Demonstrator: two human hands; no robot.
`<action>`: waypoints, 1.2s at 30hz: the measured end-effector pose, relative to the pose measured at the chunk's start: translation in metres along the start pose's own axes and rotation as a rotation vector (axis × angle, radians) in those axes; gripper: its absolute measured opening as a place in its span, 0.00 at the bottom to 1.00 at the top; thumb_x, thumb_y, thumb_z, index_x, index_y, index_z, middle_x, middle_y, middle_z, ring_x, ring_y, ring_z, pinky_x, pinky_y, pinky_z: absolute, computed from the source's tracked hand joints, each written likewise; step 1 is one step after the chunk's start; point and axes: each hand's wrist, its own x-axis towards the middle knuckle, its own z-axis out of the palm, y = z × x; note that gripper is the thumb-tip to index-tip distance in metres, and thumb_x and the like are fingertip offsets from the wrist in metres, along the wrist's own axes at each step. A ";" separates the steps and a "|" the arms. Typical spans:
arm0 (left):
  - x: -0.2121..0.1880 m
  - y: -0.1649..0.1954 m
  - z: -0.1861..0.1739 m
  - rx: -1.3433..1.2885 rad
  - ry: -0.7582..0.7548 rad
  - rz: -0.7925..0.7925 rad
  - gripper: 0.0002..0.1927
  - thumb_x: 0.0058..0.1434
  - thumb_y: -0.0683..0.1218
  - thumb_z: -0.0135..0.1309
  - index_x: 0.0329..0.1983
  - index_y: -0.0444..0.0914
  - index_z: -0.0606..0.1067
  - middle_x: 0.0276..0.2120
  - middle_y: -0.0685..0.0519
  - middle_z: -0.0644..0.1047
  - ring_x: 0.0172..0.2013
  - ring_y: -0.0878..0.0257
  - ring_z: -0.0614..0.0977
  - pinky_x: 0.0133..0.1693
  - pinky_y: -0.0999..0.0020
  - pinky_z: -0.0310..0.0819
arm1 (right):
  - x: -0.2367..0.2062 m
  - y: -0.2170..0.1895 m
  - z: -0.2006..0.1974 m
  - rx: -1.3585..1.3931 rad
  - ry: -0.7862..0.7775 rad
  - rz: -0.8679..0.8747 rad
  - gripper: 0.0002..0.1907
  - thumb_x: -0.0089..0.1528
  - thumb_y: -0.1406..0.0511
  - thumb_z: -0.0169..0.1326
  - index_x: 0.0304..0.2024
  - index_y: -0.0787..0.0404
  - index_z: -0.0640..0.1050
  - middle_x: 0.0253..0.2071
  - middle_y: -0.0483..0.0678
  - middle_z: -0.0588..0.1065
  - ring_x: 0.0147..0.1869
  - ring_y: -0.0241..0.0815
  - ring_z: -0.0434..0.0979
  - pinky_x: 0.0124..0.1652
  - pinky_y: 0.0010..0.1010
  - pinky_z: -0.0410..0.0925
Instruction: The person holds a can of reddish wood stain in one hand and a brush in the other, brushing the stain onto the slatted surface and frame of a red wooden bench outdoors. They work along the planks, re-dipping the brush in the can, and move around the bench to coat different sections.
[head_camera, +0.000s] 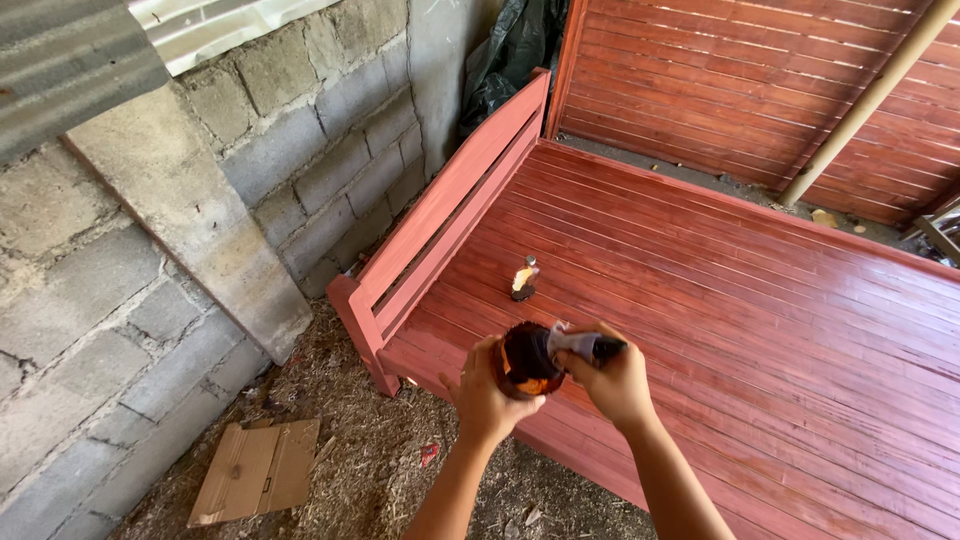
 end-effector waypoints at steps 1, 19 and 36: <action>0.006 -0.003 0.001 0.015 -0.001 -0.023 0.54 0.33 0.59 0.78 0.64 0.47 0.63 0.61 0.56 0.72 0.63 0.52 0.73 0.63 0.16 0.32 | 0.006 -0.001 0.002 0.001 0.005 -0.007 0.15 0.56 0.72 0.64 0.46 0.60 0.82 0.40 0.48 0.84 0.39 0.37 0.84 0.36 0.29 0.78; 0.016 -0.023 -0.007 0.003 0.112 0.084 0.57 0.34 0.61 0.78 0.66 0.46 0.62 0.63 0.52 0.72 0.65 0.47 0.70 0.61 0.14 0.33 | 0.012 -0.024 0.011 -0.075 -0.148 -0.337 0.14 0.54 0.71 0.65 0.43 0.61 0.82 0.40 0.47 0.83 0.44 0.35 0.83 0.44 0.28 0.77; 0.065 -0.022 0.020 0.045 0.147 0.271 0.57 0.32 0.58 0.79 0.65 0.47 0.64 0.68 0.51 0.68 0.71 0.47 0.63 0.66 0.22 0.29 | 0.051 -0.015 0.032 -0.469 -0.085 -0.323 0.17 0.49 0.68 0.65 0.41 0.53 0.82 0.30 0.51 0.82 0.31 0.49 0.84 0.30 0.35 0.75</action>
